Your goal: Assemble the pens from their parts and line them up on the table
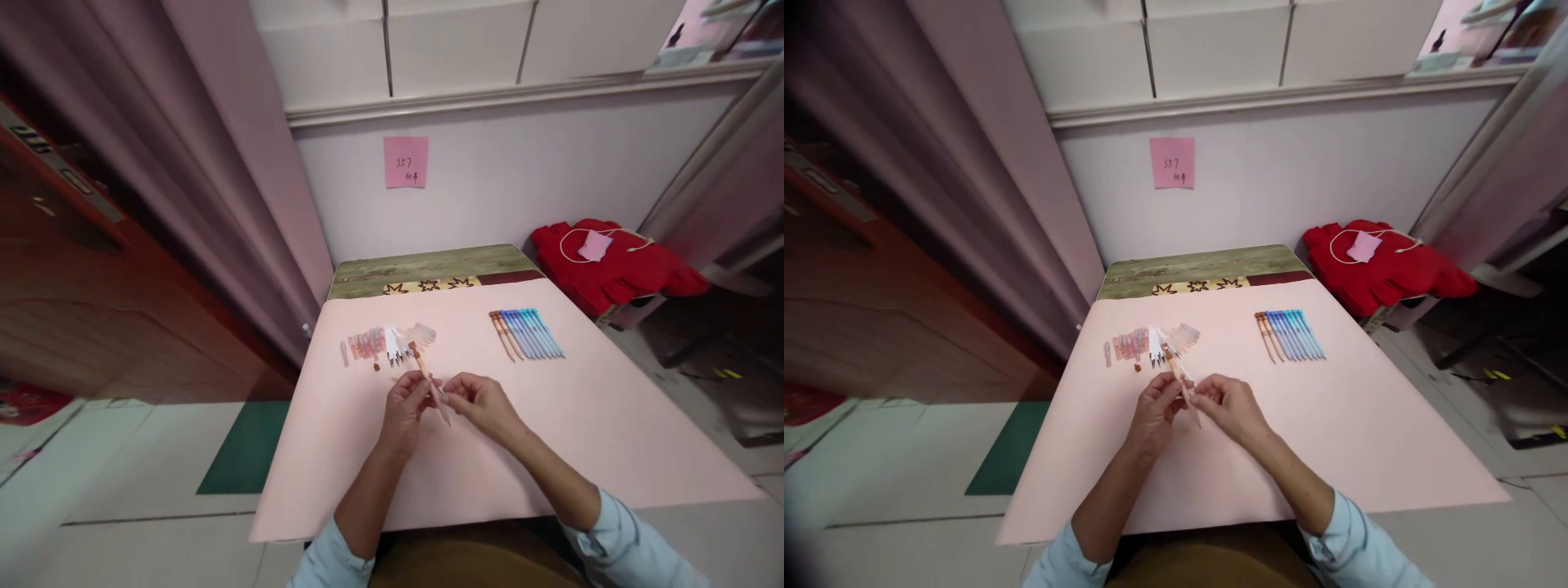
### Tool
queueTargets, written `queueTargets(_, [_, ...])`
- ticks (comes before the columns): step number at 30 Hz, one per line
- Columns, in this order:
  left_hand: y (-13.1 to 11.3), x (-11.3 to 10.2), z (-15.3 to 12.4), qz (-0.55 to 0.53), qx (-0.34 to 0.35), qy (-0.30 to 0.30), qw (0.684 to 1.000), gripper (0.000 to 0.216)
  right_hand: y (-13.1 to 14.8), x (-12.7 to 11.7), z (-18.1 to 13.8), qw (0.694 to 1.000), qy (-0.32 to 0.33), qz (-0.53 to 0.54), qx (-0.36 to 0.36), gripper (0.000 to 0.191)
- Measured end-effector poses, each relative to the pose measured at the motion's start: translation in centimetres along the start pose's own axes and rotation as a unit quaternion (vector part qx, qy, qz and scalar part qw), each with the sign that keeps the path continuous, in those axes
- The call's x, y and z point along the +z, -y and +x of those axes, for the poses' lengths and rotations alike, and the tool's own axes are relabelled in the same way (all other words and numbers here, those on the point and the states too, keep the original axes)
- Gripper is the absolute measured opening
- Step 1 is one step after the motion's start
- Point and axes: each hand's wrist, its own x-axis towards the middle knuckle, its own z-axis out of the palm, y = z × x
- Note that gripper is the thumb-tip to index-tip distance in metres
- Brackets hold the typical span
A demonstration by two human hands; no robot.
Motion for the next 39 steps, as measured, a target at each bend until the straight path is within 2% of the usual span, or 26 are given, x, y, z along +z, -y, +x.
queueTargets(6, [0.3, 1.1, 0.4, 0.022, 0.022, -0.035, 0.999, 0.029, -0.3, 2.0, -1.2, 0.992, -0.068, -0.102, -0.026, 0.023])
queueTargets(12, [-0.1, 1.1, 0.9, 0.088, 0.039, -0.032, 0.995, 0.036, -1.0, 1.0, -0.7, 0.976, -0.136, -0.157, -0.064, 0.021])
queueTargets(15, [-1.1, -0.8, 1.3, 0.159, 0.089, -0.069, 0.981, 0.039, -2.0, -1.4, 0.6, 0.958, -0.197, -0.199, -0.061, 0.018])
queueTargets(19, [-2.1, -5.2, 2.0, 0.226, 0.16, -0.166, 0.946, 0.037, -3.4, -5.7, 3.3, 0.919, -0.271, -0.286, -0.013, 0.017])
queueTargets(23, [-1.5, -9.0, 2.5, 0.248, 0.167, -0.226, 0.927, 0.037, -4.3, -8.2, 5.5, 0.892, -0.266, -0.358, 0.073, 0.018])
queueTargets(26, [-0.7, -10.4, 2.8, 0.276, 0.165, -0.234, 0.918, 0.039, -4.7, -8.6, 6.5, 0.878, -0.237, -0.395, 0.131, 0.018])
queueTargets(31, [-0.2, -11.0, 3.0, 0.326, 0.169, -0.227, 0.902, 0.042, -4.9, -8.7, 7.5, 0.864, -0.226, -0.419, 0.164, 0.022])
queueTargets(39, [-0.4, -10.9, 2.9, 0.337, 0.171, -0.224, 0.898, 0.042, -5.0, -8.9, 8.1, 0.855, -0.221, -0.436, 0.173, 0.023])
